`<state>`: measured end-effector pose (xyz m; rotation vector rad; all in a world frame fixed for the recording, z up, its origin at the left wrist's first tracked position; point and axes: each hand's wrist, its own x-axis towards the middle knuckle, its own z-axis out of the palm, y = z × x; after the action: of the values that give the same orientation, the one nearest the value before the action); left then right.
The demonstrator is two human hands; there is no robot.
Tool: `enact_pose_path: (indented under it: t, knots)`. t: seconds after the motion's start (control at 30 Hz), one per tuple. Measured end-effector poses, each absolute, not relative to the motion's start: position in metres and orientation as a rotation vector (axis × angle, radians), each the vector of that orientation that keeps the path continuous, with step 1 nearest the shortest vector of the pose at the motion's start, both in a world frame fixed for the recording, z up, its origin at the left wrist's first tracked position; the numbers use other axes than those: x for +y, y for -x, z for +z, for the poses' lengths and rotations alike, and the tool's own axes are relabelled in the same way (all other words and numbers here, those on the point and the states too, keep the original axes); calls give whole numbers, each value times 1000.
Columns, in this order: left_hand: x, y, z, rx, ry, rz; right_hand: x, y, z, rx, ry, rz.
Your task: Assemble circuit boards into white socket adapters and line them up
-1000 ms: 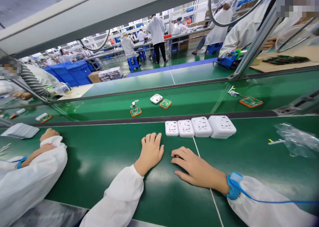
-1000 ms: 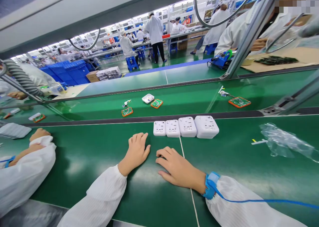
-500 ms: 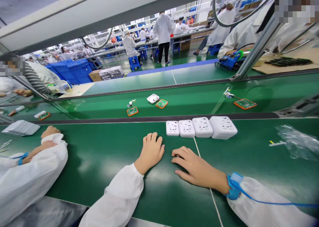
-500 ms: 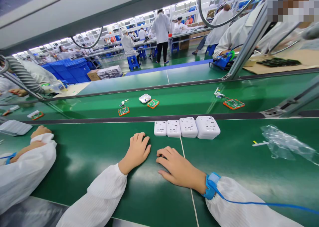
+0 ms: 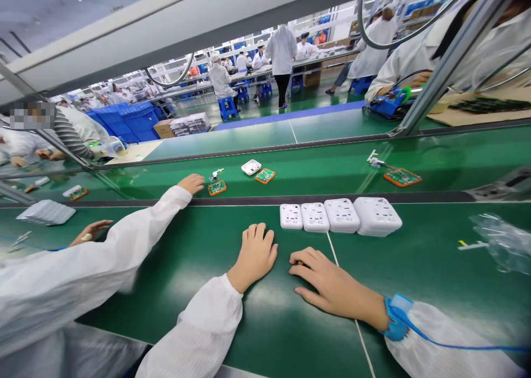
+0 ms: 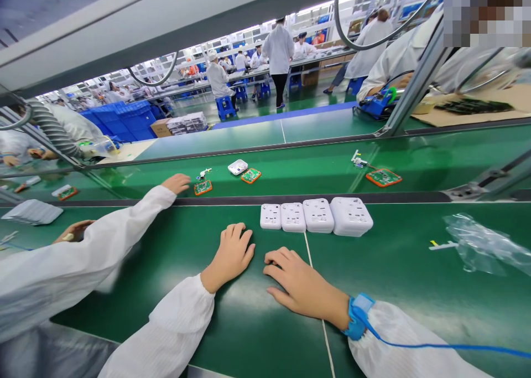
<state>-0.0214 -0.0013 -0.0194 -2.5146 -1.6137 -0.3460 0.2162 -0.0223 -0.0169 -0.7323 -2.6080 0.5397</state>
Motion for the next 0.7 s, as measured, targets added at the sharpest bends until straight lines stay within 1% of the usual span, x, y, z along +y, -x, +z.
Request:
enact_pose_path:
  t: [0.23, 0.5, 0.7]
  knots:
    - [-1, 22, -19, -1604, 2496, -327, -21, -217, -21, -2582, 720, 542]
    - [9, 29, -26, -1490, 2451, -352, -12, -214, -17, -2685, 735, 368]
    - [10, 29, -26, -1477, 2441, -337, -13, -215, -18, -2698, 742, 341]
